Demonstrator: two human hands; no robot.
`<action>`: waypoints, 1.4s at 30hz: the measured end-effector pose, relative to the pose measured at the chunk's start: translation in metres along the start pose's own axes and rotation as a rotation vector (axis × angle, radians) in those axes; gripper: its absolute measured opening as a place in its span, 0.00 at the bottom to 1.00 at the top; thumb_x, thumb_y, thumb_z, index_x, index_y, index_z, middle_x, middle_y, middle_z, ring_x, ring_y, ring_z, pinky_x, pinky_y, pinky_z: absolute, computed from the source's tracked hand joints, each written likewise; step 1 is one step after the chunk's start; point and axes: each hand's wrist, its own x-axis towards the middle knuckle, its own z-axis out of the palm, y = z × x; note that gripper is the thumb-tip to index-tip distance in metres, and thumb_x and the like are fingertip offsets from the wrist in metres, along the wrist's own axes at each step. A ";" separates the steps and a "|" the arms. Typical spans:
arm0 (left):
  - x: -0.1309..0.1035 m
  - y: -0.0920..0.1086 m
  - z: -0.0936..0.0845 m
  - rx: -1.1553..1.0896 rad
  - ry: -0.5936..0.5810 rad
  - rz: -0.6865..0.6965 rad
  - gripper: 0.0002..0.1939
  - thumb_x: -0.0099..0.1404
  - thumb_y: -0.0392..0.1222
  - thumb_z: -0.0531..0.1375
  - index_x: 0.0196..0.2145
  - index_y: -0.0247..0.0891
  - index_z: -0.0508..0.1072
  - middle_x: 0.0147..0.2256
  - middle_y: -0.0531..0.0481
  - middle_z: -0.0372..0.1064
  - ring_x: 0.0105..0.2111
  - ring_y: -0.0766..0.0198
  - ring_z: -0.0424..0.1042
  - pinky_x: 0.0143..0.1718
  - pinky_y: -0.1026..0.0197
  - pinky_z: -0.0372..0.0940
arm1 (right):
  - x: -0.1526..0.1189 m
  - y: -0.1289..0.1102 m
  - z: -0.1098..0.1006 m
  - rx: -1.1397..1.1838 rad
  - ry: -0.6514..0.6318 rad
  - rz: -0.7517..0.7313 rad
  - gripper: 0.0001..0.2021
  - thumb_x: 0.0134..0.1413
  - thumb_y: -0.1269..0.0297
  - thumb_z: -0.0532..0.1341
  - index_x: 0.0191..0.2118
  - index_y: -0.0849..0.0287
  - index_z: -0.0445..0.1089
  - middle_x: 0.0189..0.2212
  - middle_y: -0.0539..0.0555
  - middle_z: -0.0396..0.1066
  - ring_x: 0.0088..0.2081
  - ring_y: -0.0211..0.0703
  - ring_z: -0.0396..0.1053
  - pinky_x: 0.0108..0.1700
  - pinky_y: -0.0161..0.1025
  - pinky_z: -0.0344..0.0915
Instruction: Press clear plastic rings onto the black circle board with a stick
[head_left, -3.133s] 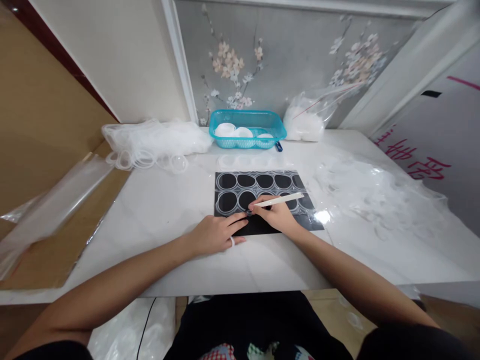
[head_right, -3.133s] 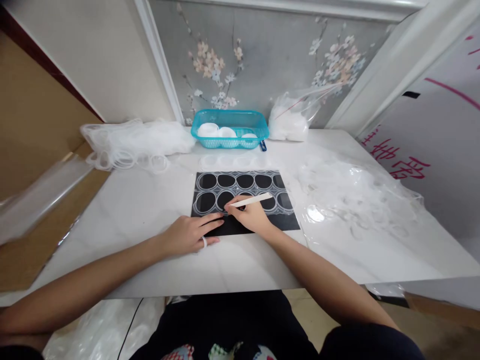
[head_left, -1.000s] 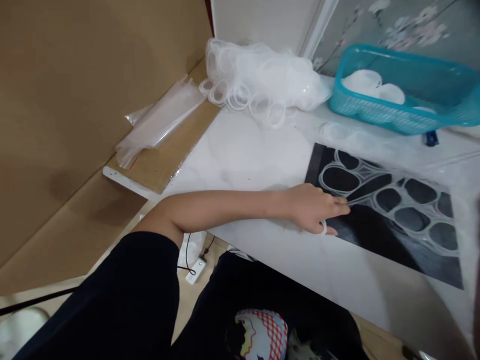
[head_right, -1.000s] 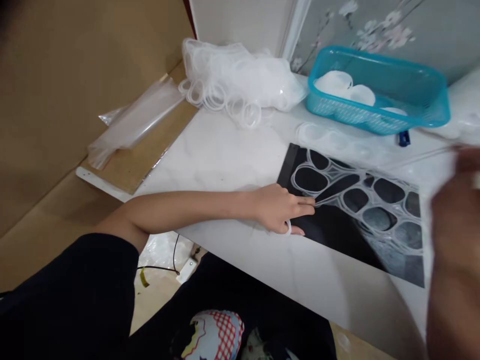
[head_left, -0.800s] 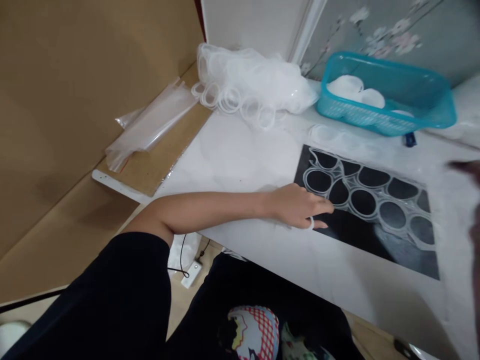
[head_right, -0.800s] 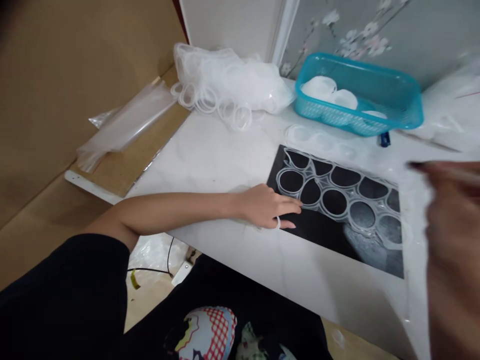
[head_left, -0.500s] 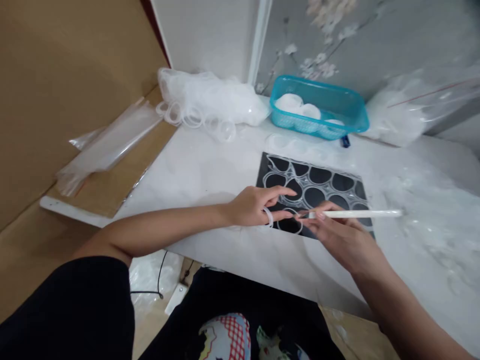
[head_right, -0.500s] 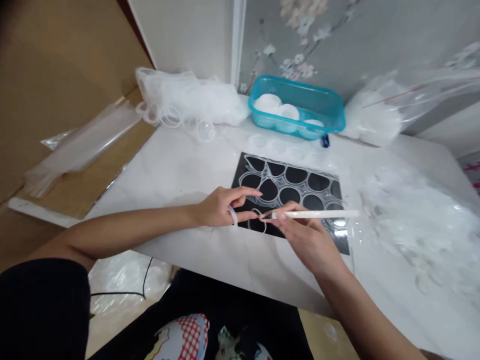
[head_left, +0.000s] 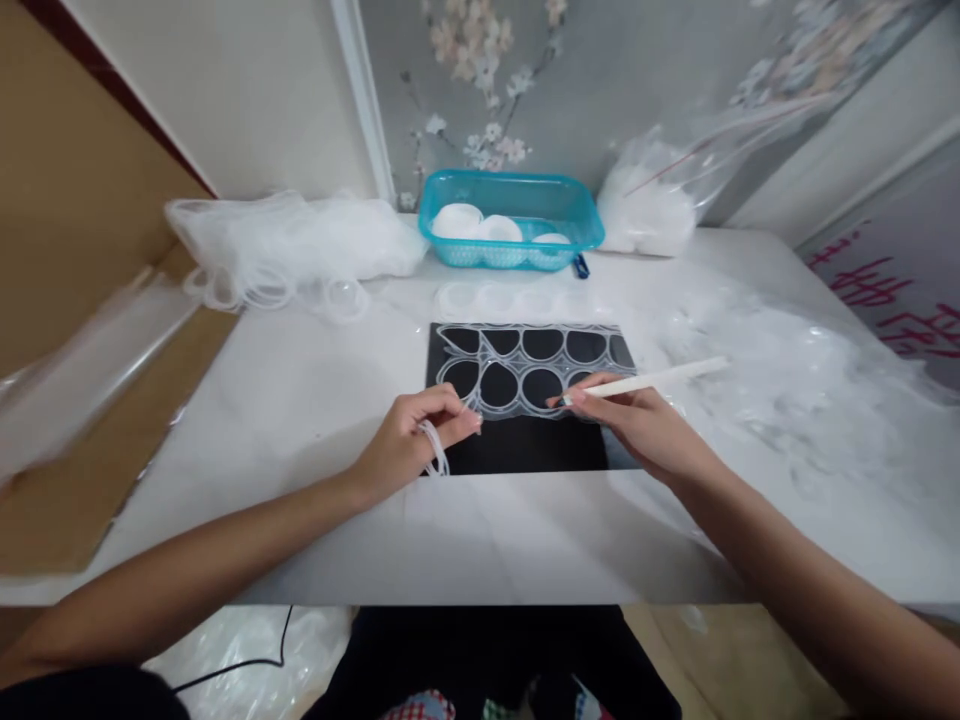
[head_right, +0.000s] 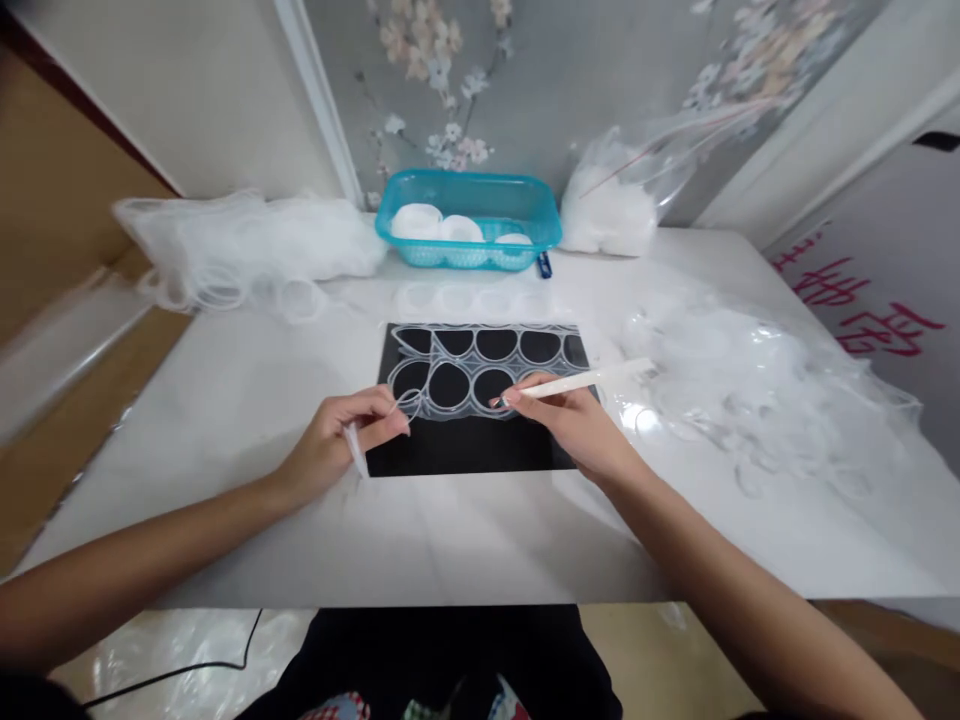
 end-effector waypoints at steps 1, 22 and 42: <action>0.003 0.001 -0.001 0.023 0.003 0.015 0.12 0.67 0.43 0.59 0.28 0.36 0.74 0.30 0.51 0.67 0.29 0.67 0.66 0.32 0.62 0.65 | 0.002 0.001 -0.003 -0.057 0.018 -0.017 0.15 0.48 0.48 0.69 0.30 0.55 0.74 0.32 0.54 0.78 0.40 0.50 0.75 0.43 0.46 0.70; 0.050 -0.019 0.035 1.006 -0.257 0.794 0.14 0.74 0.38 0.50 0.46 0.32 0.75 0.24 0.51 0.71 0.24 0.62 0.67 0.29 0.58 0.57 | 0.007 0.028 0.016 -0.332 0.115 -0.302 0.06 0.60 0.60 0.62 0.34 0.52 0.76 0.32 0.52 0.78 0.37 0.46 0.74 0.39 0.45 0.70; 0.057 -0.024 0.033 0.820 -0.464 0.414 0.14 0.69 0.40 0.58 0.51 0.37 0.74 0.33 0.50 0.77 0.31 0.61 0.73 0.36 0.59 0.61 | -0.007 0.037 0.017 -0.775 0.028 -0.624 0.11 0.62 0.72 0.58 0.41 0.47 0.75 0.44 0.50 0.79 0.61 0.54 0.65 0.61 0.60 0.62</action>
